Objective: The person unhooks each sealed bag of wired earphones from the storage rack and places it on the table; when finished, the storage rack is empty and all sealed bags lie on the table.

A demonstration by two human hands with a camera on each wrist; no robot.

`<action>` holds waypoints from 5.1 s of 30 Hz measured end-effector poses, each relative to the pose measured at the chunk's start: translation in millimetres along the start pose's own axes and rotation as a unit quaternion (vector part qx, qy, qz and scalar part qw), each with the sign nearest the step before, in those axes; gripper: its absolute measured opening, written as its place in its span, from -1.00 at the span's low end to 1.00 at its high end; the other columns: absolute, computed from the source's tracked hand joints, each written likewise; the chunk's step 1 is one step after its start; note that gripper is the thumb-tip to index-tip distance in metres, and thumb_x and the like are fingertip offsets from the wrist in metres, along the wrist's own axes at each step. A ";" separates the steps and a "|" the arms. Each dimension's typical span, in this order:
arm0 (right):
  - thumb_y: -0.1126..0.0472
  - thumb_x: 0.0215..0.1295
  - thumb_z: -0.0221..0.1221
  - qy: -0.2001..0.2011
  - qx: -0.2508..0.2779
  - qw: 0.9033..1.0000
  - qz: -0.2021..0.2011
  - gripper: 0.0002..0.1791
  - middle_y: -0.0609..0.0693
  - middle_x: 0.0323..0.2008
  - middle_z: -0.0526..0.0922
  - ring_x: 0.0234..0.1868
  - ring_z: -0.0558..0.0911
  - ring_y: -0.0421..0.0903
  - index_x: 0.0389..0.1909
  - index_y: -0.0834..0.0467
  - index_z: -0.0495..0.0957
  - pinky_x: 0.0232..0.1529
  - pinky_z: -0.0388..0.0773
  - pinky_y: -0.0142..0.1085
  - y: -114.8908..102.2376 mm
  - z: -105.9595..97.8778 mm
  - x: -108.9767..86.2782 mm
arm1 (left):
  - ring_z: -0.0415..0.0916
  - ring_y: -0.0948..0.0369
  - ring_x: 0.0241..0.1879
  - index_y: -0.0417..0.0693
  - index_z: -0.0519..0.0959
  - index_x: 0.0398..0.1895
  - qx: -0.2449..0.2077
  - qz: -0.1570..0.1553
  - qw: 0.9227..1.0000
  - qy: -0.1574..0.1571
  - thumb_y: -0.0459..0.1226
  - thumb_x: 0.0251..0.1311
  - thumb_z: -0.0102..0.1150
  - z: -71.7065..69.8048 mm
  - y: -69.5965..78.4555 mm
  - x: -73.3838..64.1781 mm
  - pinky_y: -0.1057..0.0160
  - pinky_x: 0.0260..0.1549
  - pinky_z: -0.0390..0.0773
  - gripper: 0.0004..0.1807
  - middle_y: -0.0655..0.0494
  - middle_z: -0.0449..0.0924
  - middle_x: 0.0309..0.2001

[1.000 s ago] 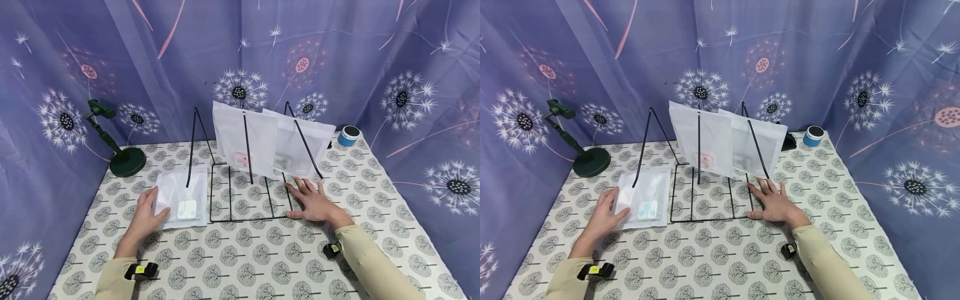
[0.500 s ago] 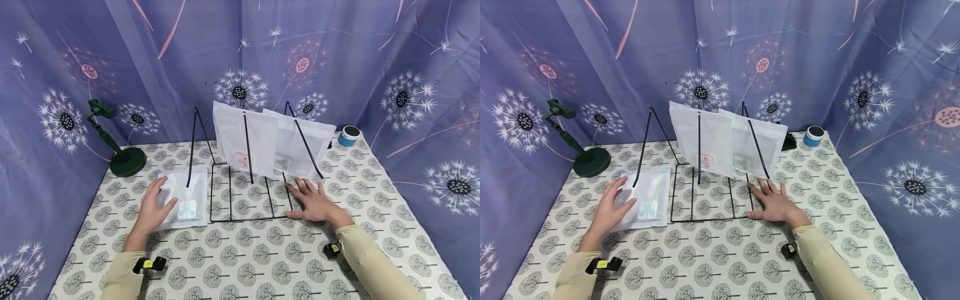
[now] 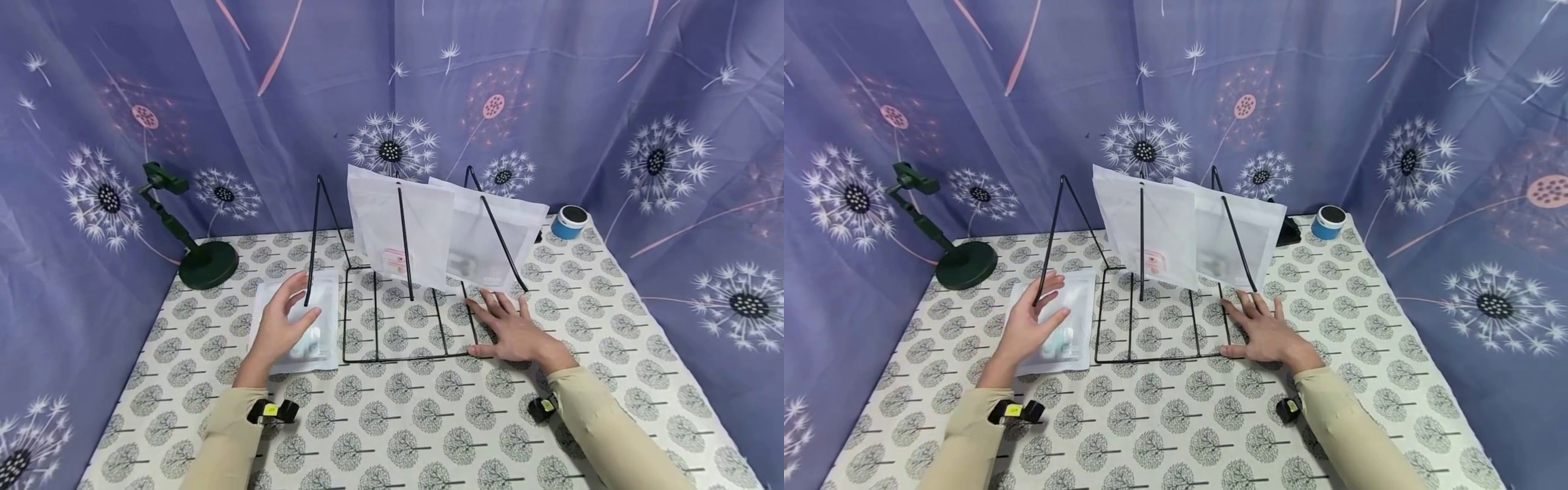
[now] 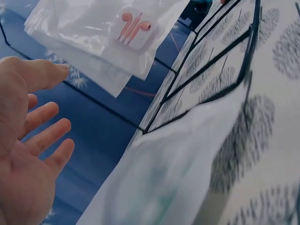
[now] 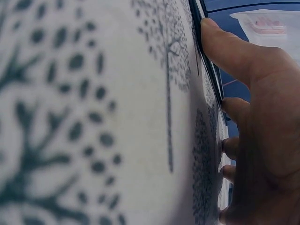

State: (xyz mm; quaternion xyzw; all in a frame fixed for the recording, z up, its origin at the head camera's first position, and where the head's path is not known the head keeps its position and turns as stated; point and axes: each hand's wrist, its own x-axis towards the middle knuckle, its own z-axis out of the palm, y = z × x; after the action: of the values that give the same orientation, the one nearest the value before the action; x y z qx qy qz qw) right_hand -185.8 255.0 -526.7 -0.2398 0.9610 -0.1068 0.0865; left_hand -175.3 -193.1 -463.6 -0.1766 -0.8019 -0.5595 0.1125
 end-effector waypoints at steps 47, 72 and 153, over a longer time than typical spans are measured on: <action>-0.57 0.07 0.03 -0.017 0.002 1.000 0.007 0.12 0.16 0.56 -0.26 0.51 -0.18 0.35 0.56 -0.12 -0.09 0.35 -0.42 0.47 -1.0 0.3 1.2 | 0.35 -0.26 0.23 -0.04 0.13 0.47 -0.085 -0.013 0.991 -0.098 -0.36 0.16 0.33 76.5 -46.5 65.6 -0.22 0.23 0.43 -0.16 -0.20 0.34 0.29; -0.56 0.08 0.04 -0.010 0.001 1.000 0.008 0.11 0.18 0.56 -0.22 0.51 -0.14 0.34 0.55 -0.10 -0.07 0.34 -0.42 0.48 1.1 1.3 0.9 | 0.38 -0.34 0.09 -0.43 0.19 0.31 -0.165 -0.023 0.983 -0.077 -0.56 0.09 0.26 89.7 -23.1 78.1 -0.29 0.20 0.41 -0.29 -0.46 0.40 0.07; -0.56 0.08 0.03 -0.017 0.003 1.000 0.008 0.12 0.17 0.56 -0.26 0.53 -0.22 0.30 0.56 -0.10 -0.10 0.34 -0.41 0.48 1.4 -0.3 2.8 | 0.49 -0.14 0.07 -0.35 0.22 0.31 -0.170 -0.070 0.980 -0.077 -0.53 0.15 0.22 104.2 -9.5 53.4 0.14 0.03 0.65 -0.35 -0.31 0.37 0.11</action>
State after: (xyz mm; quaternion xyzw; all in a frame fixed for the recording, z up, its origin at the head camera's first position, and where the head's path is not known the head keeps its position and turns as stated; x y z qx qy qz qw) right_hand -188.9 255.0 -527.1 -0.2339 0.9610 -0.1044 0.1047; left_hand -226.1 -90.0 -487.8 -0.1791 -0.7114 -0.6792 -0.0211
